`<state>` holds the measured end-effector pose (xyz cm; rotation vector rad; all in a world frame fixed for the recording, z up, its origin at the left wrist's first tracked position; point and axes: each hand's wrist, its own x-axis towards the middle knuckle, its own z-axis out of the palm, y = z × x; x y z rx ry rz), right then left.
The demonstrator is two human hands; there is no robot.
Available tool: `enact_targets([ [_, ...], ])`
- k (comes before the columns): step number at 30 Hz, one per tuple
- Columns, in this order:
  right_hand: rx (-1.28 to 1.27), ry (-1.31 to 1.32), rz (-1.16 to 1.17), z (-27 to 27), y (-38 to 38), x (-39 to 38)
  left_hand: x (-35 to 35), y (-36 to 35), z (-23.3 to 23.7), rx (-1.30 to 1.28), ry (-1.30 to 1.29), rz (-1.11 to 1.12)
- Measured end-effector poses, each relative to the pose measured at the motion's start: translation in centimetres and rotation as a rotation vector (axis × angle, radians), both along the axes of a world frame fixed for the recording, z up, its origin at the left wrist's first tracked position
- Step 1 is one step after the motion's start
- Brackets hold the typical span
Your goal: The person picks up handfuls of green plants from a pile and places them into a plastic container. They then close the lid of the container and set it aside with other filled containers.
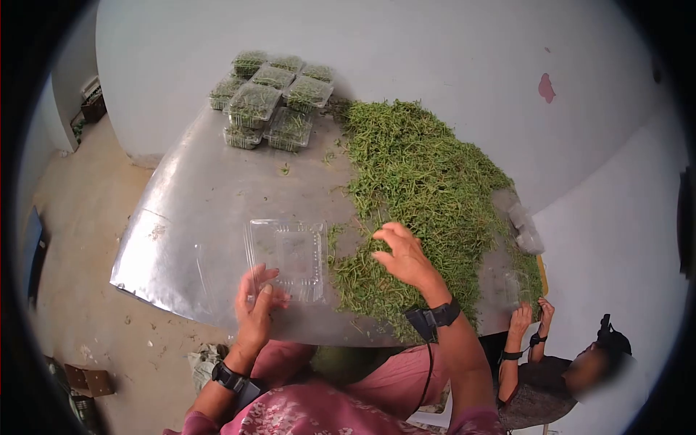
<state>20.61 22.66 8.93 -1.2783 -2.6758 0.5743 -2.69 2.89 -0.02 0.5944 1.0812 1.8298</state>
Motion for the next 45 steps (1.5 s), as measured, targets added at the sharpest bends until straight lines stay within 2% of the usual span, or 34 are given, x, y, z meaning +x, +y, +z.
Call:
enact_targets([
  [2, 0.266, -0.126, -0.214, 1.5, 1.8, 2.4, -0.1, 0.0, -0.2, 0.001, 0.007, -0.012],
  [4, 0.396, -0.216, -0.396, 2.2, 4.3, 5.5, -0.2, 0.0, -0.4, 0.005, 0.015, -0.028],
  [6, 0.366, -0.259, -0.620, 3.1, 6.5, 8.0, -0.1, 0.0, -0.2, -0.002, 0.068, -0.014],
  [9, 0.311, -0.172, -0.906, 3.3, 9.6, 11.3, 0.0, 0.1, -0.5, -0.002, 0.110, -0.014],
  [12, -0.066, 0.264, -0.953, 1.3, 13.0, 14.3, -0.1, -0.1, -0.2, -0.011, 0.125, -0.021],
  [19, 0.063, -0.354, -0.689, -1.2, 8.0, 5.8, 0.3, 0.0, 0.0, -0.032, 0.180, -0.030],
  [22, 0.086, -0.285, -0.728, -1.2, 9.1, 7.0, 0.3, 0.0, 0.3, -0.042, 0.197, -0.014],
  [26, 0.101, -0.342, -0.780, -2.2, 11.8, 8.5, 0.2, 0.0, 0.2, -0.036, 0.199, -0.012],
  [29, 0.070, -0.121, -0.750, -0.5, 12.1, 9.6, 0.2, 0.2, -0.3, -0.022, 0.218, -0.004],
  [30, 0.054, -0.050, -0.740, 0.3, 11.7, 9.6, 0.2, 0.2, -0.4, -0.021, 0.222, -0.004],
  [31, 0.168, -0.047, -0.685, 1.0, 11.2, 9.7, 0.2, 0.2, -0.5, -0.022, 0.225, -0.006],
  [32, 0.134, 0.020, -0.690, 1.9, 11.0, 9.9, 0.2, 0.2, -0.5, -0.025, 0.224, -0.008],
  [34, 0.065, 0.158, -0.702, 6.2, 8.9, 8.8, 0.2, 0.1, -0.3, -0.031, 0.225, -0.017],
  [37, 0.173, 0.210, -0.660, 9.9, 7.3, 8.1, 0.2, 0.1, 0.0, -0.033, 0.259, -0.010],
  [40, 0.280, 0.187, -0.658, 12.2, 6.2, 7.2, 0.3, 0.1, -0.1, -0.018, 0.256, 0.001],
  [44, 0.224, 0.046, -0.512, 11.8, 5.3, 6.5, 0.1, 0.2, -0.6, 0.002, 0.281, -0.005],
  [45, 0.116, 0.085, -0.565, 12.8, 4.2, 5.7, 0.1, 0.1, -0.3, -0.009, 0.283, -0.011],
])
